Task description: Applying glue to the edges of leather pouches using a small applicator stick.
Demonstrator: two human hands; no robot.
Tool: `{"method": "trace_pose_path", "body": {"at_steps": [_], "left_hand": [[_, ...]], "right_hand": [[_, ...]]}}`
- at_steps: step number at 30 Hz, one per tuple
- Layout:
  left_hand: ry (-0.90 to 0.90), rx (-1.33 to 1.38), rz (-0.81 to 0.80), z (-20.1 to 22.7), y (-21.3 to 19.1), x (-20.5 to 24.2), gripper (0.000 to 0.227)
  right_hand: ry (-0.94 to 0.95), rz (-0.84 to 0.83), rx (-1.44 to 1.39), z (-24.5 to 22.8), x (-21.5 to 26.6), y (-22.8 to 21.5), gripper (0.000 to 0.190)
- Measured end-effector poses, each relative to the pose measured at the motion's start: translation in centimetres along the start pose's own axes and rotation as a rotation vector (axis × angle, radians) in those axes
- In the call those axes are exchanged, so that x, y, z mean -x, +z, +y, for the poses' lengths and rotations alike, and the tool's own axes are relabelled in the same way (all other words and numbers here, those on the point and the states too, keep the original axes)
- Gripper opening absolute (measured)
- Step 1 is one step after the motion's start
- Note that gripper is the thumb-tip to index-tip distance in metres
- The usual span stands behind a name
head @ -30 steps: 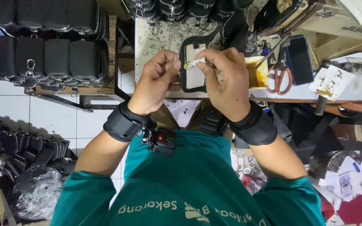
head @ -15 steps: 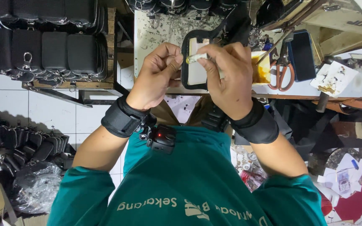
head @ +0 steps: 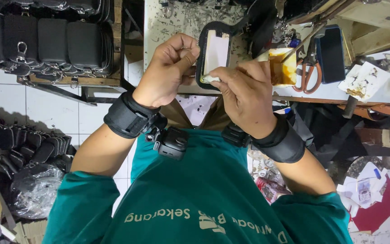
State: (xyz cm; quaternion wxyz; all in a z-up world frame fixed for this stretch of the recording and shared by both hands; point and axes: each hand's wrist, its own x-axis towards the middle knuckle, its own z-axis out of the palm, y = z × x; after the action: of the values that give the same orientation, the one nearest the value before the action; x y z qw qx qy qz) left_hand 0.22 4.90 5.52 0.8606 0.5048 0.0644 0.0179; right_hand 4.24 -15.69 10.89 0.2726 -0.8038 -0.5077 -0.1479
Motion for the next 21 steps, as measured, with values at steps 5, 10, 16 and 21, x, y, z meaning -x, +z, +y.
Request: {"method": "trace_pose_path", "body": {"at_steps": [5, 10, 16, 21], "left_hand": [[-0.042, 0.061, -0.008, -0.1, 0.0, -0.3, 0.005], [-0.028, 0.014, -0.041, 0.2, -0.1, -0.5, 0.008], [-0.092, 0.039, -0.052, 0.3, -0.5, -0.7, 0.009], [-0.152, 0.025, -0.058, 1.2, -0.4, -0.4, 0.013]], "right_hand": [[-0.055, -0.017, -0.087, 1.2, 0.5, 0.1, 0.019], [-0.151, -0.051, -0.129, 1.9, 0.4, -0.1, 0.019], [-0.224, -0.096, -0.194, 3.0, 1.1, 0.1, 0.02], [-0.273, -0.1, -0.114, 2.9, 1.2, -0.2, 0.02]]}}
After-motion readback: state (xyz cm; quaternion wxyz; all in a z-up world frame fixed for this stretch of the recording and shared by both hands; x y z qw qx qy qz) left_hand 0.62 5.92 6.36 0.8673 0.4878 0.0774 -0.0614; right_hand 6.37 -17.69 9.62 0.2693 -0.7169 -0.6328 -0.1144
